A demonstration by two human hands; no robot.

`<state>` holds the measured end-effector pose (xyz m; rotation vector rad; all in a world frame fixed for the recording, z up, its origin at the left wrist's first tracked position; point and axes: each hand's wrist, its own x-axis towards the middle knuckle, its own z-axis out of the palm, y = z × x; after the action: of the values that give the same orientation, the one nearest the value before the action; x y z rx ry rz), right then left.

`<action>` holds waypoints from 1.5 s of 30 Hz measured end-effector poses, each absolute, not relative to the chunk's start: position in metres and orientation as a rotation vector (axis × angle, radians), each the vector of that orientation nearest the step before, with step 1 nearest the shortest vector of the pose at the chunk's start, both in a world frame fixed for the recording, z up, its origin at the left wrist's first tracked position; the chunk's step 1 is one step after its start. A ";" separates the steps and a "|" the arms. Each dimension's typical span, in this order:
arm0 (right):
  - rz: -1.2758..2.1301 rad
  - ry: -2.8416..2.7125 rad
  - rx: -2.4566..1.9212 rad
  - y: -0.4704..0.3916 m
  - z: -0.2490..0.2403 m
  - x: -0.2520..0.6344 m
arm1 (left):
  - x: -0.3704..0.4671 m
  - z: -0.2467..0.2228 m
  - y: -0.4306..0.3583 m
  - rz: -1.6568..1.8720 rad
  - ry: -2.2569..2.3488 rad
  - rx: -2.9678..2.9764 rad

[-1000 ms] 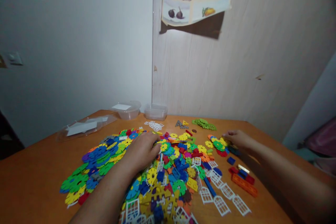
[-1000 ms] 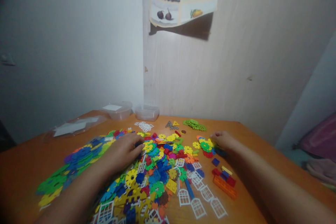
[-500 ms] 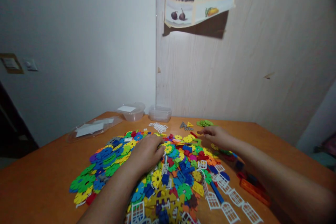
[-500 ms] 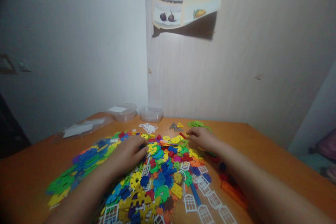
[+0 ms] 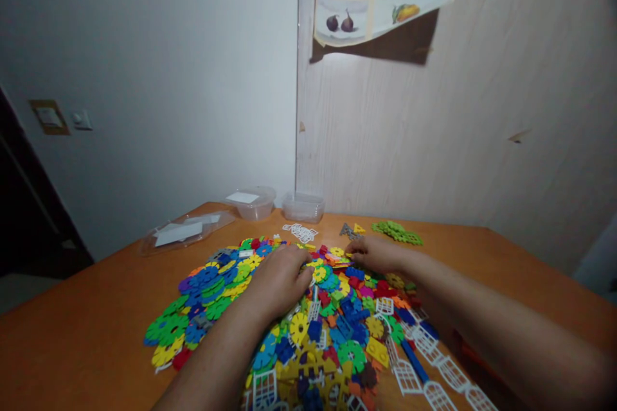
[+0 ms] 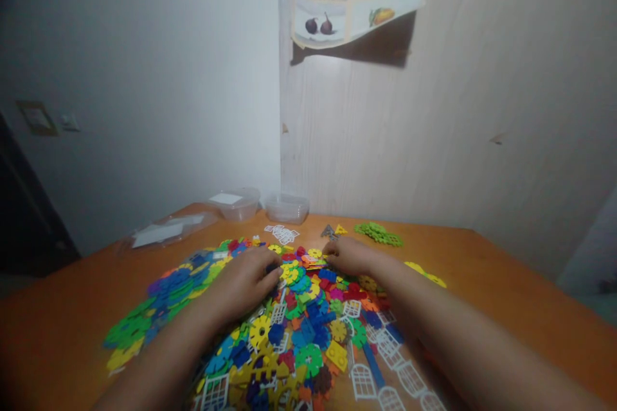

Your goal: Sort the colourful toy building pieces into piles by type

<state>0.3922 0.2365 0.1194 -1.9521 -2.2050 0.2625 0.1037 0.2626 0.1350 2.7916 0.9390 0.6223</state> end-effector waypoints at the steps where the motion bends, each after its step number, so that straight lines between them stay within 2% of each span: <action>1: 0.241 -2.166 -1.952 0.237 0.119 0.391 | 0.104 0.135 0.263 0.622 0.940 2.793; 9: 0.141 -1.698 -1.995 0.228 0.121 0.433 | 0.104 0.135 0.262 0.625 0.934 2.781; 19: 0.190 -1.264 -2.249 0.155 0.099 0.531 | 0.105 0.132 0.267 0.629 0.915 2.770; 25: 0.084 -1.370 -2.280 0.142 0.104 0.518 | 0.105 0.129 0.268 0.630 0.925 2.772; 34: 0.069 -2.201 -1.962 0.172 0.122 0.415 | 0.104 0.134 0.266 0.595 0.944 2.780; 42: 0.143 -2.229 -1.939 0.186 0.117 0.420 | 0.102 0.131 0.267 0.641 0.928 2.771; 45: 0.095 -1.999 -1.967 0.193 0.120 0.443 | 0.103 0.131 0.267 0.627 0.940 2.779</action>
<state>0.4426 0.1935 0.1200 -1.9672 -1.9988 0.0954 0.1027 0.2667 0.1307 2.7789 0.9397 0.6275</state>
